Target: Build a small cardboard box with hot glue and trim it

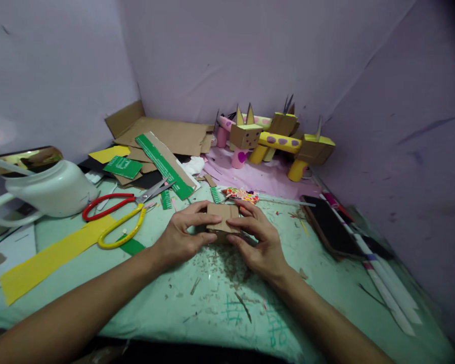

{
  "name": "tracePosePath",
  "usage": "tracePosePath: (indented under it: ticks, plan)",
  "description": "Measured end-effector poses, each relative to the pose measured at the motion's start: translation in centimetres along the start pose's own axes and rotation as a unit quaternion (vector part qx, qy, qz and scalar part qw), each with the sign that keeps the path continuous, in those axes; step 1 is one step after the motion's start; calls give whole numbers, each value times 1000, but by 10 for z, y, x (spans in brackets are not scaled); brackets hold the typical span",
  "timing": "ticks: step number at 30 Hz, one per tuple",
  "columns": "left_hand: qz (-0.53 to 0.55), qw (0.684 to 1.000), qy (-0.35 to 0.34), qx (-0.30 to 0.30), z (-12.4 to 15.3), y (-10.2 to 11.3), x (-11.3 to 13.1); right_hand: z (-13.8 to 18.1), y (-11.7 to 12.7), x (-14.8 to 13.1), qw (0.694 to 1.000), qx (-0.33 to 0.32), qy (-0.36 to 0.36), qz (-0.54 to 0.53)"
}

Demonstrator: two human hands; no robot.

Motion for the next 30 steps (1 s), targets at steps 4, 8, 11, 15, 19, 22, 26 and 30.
tracePosePath:
  ticks: [4,8,11,15,19,22,26,30]
  plan:
    - [-44,997,-62,-2,0,1,1,1,2,0,1000,-13,13,19]
    - [-75,991,-113,-10,0,0,4,0,4,-2,998,-30,40,39]
    - [-75,990,-116,-7,-1,0,7,-2,4,-4,997,-35,47,43]
    - [-71,990,-118,-10,-2,-1,10,-4,3,-5,998,-30,44,37]
    - [-82,988,-131,-12,-2,0,10,-5,3,-3,999,-23,43,24]
    - [-93,988,-127,-8,-2,0,9,-5,3,-2,998,-25,50,13]
    - [-101,988,-113,-4,-3,1,7,-5,4,-1,998,-30,47,8]
    - [-106,987,-119,-3,-3,1,7,-5,3,-1,998,-25,49,13]
Point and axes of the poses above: each hand's wrist, its own z-axis away from the middle knuckle, its own y-axis out of the back of the hand, x = y × z, the point moved 2 cm from there along -z, towards the middle knuckle, and after that the axes turned 12 degrees about y, right-handed, at the moved point
